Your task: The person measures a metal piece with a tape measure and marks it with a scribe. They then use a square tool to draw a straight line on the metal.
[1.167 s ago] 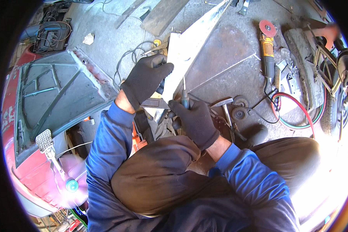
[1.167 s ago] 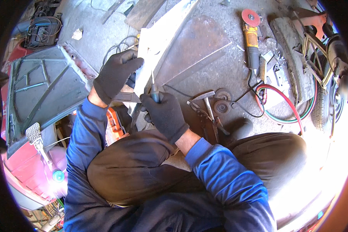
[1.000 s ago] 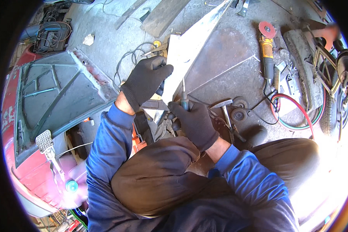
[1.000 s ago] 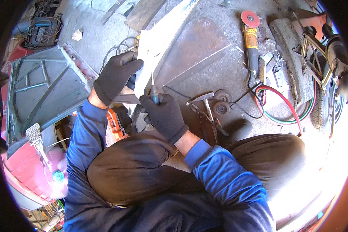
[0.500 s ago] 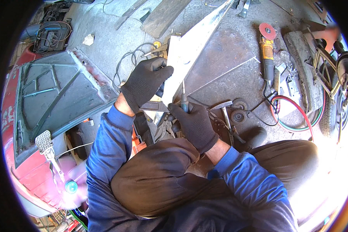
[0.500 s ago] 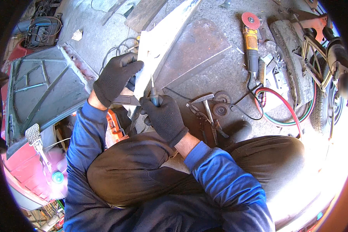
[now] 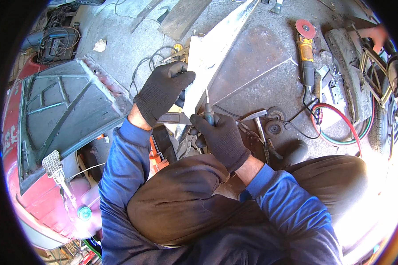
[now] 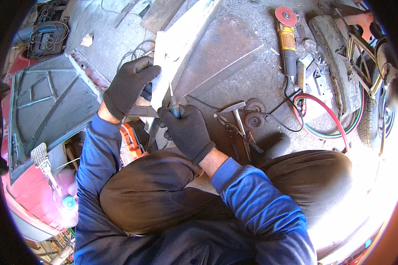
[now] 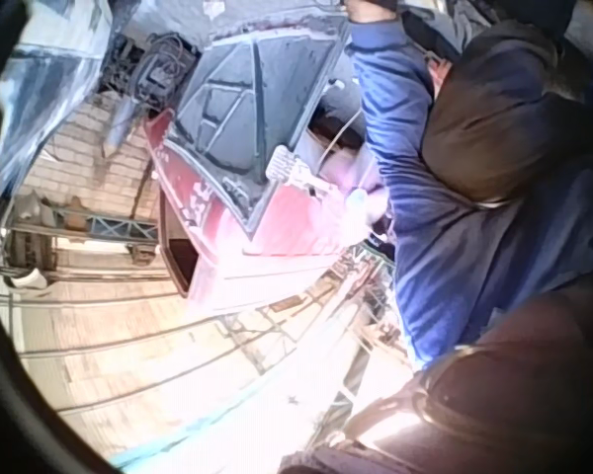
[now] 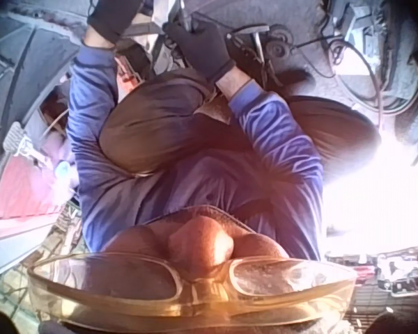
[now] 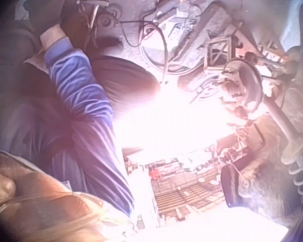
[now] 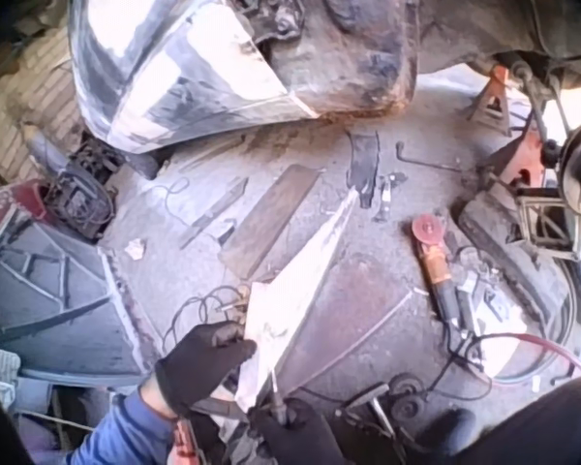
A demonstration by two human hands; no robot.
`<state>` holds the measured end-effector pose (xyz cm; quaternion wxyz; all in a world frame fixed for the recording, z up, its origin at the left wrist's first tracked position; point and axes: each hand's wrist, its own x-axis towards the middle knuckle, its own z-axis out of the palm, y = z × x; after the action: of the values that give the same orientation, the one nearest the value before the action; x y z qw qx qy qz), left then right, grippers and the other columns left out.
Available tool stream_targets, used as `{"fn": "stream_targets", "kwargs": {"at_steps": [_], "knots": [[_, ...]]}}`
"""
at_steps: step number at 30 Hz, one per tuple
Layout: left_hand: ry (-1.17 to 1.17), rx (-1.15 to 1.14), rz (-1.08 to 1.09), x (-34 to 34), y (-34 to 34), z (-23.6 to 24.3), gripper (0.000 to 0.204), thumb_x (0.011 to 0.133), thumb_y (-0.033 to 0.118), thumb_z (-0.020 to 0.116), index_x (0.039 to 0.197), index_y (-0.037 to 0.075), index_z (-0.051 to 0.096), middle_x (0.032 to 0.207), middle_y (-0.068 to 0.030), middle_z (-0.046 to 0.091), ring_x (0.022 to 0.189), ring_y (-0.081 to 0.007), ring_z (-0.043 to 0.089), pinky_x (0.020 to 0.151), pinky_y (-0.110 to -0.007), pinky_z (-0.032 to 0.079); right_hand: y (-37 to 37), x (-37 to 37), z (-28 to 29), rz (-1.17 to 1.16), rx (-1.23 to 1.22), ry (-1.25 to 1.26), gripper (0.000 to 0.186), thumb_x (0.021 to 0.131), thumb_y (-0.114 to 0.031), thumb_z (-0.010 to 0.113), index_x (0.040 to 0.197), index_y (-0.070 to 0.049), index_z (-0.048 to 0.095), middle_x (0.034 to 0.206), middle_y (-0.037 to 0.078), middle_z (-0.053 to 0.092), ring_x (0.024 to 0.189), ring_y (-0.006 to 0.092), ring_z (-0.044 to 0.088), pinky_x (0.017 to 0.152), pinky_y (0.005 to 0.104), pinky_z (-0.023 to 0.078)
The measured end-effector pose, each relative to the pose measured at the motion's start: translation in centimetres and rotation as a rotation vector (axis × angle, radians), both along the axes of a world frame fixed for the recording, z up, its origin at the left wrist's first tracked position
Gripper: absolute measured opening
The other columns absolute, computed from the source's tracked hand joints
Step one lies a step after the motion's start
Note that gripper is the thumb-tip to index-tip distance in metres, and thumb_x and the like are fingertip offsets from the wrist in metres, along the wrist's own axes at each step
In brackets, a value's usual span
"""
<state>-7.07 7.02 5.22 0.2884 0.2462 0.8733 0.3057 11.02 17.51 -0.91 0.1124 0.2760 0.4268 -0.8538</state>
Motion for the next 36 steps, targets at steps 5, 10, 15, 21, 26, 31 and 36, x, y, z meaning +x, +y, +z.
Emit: {"fn": "stream_targets", "kwargs": {"at_steps": [5, 10, 15, 21, 26, 31, 36], "knots": [[0.127, -0.019, -0.119, -0.4, -0.12, -0.21, 0.033, 0.105, 0.028, 0.068, 0.097, -0.004, 0.069, 0.073, -0.0028, 0.057, 0.07, -0.0093, 0.051, 0.065, -0.031, 0.046, -0.12, 0.05, -0.2, 0.008, 0.0, -0.011, 0.031, 0.103, -0.027, 0.078, 0.092, 0.001, 0.081, 0.073, 0.005, 0.074, 0.058, 0.0091, 0.068, 0.051, 0.0269, 0.054], [0.157, -0.01, -0.133, -0.44, -0.34, -0.36, 0.032, 0.105, 0.026, 0.068, 0.097, -0.005, 0.069, 0.073, -0.0025, 0.055, 0.071, -0.0094, 0.049, 0.067, -0.032, 0.046, 0.01, 0.04, -0.18, 0.018, -0.005, -0.011, 0.031, 0.103, -0.026, 0.077, 0.092, 0.002, 0.081, 0.071, 0.005, 0.073, 0.057, 0.0097, 0.068, 0.051, 0.0273, 0.053], [0.132, 0.009, -0.131, -0.5, -0.39, -0.52, 0.03, 0.104, 0.024, 0.068, 0.1, -0.006, 0.069, 0.078, -0.0032, 0.058, 0.075, -0.0093, 0.052, 0.07, -0.031, 0.047, 0.27, -0.06, -0.1, 0.072, -0.041, -0.055, 0.027, 0.105, -0.025, 0.078, 0.1, 0.001, 0.08, 0.077, 0.003, 0.074, 0.057, 0.0079, 0.062, 0.051, 0.0266, 0.049], [0.221, -0.009, -0.23, -0.75, -0.42, -0.38, 0.027, 0.103, 0.021, 0.068, 0.104, -0.006, 0.07, 0.082, -0.0049, 0.062, 0.079, -0.0101, 0.056, 0.073, -0.031, 0.049, 0.12, -0.19, 0.06, 0.049, -0.067, -0.066, 0.028, 0.106, -0.026, 0.077, 0.098, 0.001, 0.08, 0.076, 0.003, 0.074, 0.056, 0.0076, 0.062, 0.051, 0.0266, 0.048], [0.07, -0.007, -0.064, -0.56, -0.35, -0.41, 0.027, 0.104, 0.021, 0.068, 0.104, -0.005, 0.07, 0.082, -0.0032, 0.061, 0.078, -0.0096, 0.053, 0.072, -0.03, 0.048, 0.19, -0.19, -0.01, 0.074, -0.069, -0.066, 0.028, 0.106, -0.026, 0.076, 0.102, 0.001, 0.081, 0.077, 0.003, 0.075, 0.055, 0.0079, 0.062, 0.051, 0.0264, 0.049], [0.184, 0.003, -0.162, -0.58, -0.41, -0.54, 0.027, 0.105, 0.022, 0.068, 0.102, -0.005, 0.07, 0.081, -0.0025, 0.06, 0.078, -0.0097, 0.052, 0.071, -0.031, 0.047, 0.17, -0.18, -0.19, 0.084, -0.045, -0.064, 0.028, 0.106, -0.026, 0.077, 0.102, 0.002, 0.081, 0.077, 0.004, 0.076, 0.056, 0.0081, 0.063, 0.05, 0.0265, 0.05], [0.158, -0.008, -0.135, -0.64, -0.53, -0.7, 0.03, 0.105, 0.024, 0.068, 0.103, -0.006, 0.07, 0.082, -0.0037, 0.062, 0.077, -0.0102, 0.054, 0.071, -0.031, 0.049, 0.13, -0.23, -0.34, 0.094, -0.015, -0.06, 0.03, 0.106, -0.026, 0.077, 0.102, 0.003, 0.081, 0.078, 0.005, 0.077, 0.057, 0.0081, 0.064, 0.051, 0.0265, 0.051]]}}
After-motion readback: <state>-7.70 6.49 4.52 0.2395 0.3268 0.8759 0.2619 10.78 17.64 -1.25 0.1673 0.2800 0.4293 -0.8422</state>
